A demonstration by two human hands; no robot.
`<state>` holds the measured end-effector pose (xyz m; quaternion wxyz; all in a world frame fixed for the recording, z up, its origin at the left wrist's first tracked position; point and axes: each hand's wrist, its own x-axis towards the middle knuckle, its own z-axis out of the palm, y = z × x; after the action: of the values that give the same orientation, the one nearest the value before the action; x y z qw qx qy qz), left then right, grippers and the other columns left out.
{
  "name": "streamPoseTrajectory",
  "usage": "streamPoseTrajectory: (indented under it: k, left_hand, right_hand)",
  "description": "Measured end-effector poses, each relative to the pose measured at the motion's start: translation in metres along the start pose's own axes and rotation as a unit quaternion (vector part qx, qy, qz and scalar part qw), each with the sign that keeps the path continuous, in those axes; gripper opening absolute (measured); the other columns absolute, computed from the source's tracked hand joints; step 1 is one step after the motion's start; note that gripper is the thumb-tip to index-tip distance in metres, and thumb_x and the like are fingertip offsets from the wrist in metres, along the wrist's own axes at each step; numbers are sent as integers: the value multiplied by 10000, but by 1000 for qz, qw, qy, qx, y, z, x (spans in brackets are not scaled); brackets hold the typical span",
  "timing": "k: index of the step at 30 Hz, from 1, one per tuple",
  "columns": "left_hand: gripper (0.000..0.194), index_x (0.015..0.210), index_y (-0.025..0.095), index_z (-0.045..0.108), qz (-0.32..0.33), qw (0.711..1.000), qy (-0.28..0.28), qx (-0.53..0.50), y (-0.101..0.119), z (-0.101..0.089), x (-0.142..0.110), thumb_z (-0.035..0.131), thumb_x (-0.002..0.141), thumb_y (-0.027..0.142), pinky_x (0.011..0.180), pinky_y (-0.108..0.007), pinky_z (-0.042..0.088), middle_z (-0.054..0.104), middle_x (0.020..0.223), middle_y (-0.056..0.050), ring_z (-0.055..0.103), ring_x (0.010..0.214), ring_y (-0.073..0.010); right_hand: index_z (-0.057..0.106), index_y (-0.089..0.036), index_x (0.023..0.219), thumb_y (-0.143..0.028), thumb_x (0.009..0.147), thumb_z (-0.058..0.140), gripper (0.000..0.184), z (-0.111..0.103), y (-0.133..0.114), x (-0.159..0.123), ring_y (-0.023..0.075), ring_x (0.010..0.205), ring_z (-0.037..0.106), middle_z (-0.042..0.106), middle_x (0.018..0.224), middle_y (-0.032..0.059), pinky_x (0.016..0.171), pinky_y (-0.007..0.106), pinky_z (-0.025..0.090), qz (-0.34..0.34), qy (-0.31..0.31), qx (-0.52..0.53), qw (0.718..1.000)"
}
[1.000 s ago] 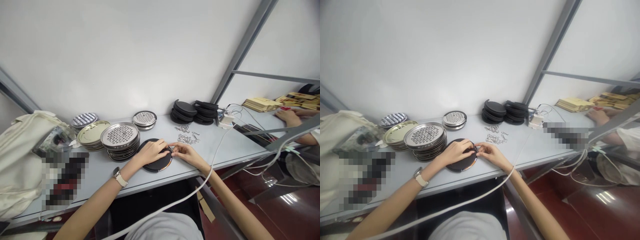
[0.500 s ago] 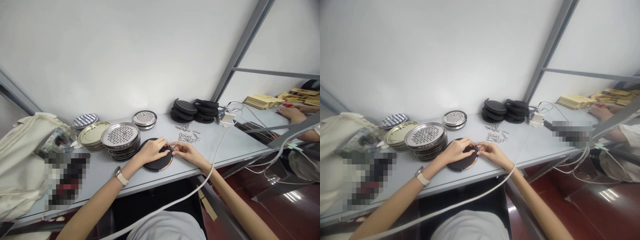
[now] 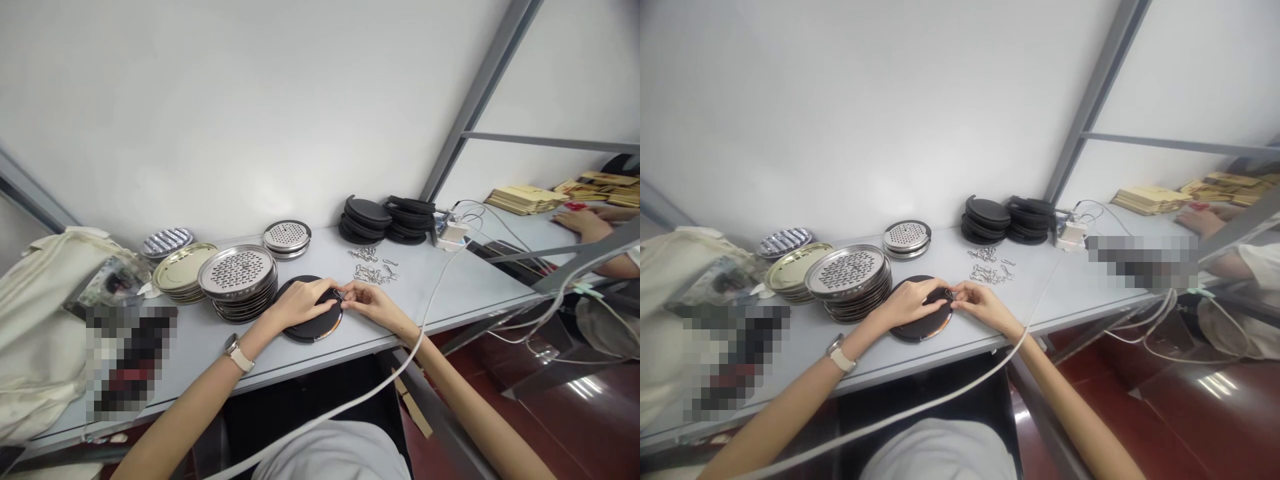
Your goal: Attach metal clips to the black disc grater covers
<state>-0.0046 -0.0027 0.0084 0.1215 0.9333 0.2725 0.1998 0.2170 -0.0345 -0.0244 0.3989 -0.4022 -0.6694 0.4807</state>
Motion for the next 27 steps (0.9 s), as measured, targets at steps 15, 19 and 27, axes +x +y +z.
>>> streamPoseTrajectory:
  k: [15, 19, 27]
  left_hand:
    - [256, 1188, 227, 528, 10, 999, -12, -28, 1, -4, 1, 481, 949, 305, 873, -272, 461, 667, 1126, -20, 641, 1000, -177]
    - [229, 1154, 223, 543, 10, 999, -9, -29, 2, -4, 1, 462, 957, 310, 836, -267, 467, 675, 1086, -26, 648, 964, -174]
    - [229, 1149, 219, 551, 19, 999, -8, -33, 2, -4, 2, 465, 955, 305, 855, -271, 469, 660, 1093, -30, 634, 975, -168]
  right_hand:
    - [619, -183, 943, -402, 808, 688, 267, 1, 1, 0, 158, 767, 578, 626, 810, 11, 729, 284, 450, -19, 3, -7, 1000]
    - [619, -182, 915, -429, 851, 629, 255, 1, 0, -1, 153, 743, 567, 615, 781, 9, 702, 274, 441, -14, 0, -16, 1000]
    - [598, -187, 928, -425, 915, 538, 245, 2, -6, -2, 150, 713, 562, 614, 770, 15, 706, 280, 452, -27, 8, -33, 999]
